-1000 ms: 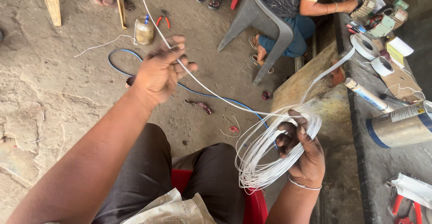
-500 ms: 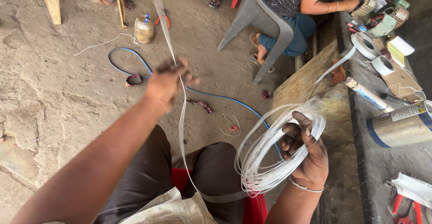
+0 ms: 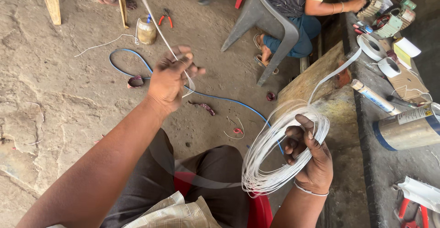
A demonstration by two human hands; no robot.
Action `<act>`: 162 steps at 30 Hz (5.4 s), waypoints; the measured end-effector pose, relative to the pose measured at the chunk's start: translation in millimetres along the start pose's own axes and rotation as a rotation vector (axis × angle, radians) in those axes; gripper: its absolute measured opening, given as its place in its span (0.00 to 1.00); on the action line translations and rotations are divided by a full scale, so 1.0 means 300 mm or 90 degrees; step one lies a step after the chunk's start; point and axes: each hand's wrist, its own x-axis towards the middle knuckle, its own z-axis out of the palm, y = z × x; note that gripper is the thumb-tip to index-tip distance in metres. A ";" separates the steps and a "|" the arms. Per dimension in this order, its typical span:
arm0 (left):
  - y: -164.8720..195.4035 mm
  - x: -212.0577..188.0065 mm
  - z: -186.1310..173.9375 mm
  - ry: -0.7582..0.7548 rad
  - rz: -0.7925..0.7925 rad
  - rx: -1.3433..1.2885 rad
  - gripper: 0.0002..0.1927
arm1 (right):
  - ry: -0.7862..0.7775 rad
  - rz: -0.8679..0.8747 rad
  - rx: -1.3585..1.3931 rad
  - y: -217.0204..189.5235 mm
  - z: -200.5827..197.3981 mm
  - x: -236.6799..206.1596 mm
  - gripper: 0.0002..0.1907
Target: The person holds a coil of white wire and repeatedly pulls and releases a length of it with both hands. The person then gathers the wire back into a coil and continues to handle it without using any tools.
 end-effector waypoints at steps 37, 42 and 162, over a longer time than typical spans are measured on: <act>0.073 -0.009 -0.017 -0.055 -0.030 -0.027 0.09 | -0.027 -0.012 0.056 -0.006 0.044 -0.003 0.31; 0.100 -0.009 -0.038 0.015 -0.094 0.026 0.07 | 0.001 -0.022 0.074 -0.010 0.049 -0.003 0.31; 0.028 -0.059 -0.005 -0.076 -0.050 -0.152 0.08 | 0.007 0.016 0.017 0.010 -0.049 0.015 0.23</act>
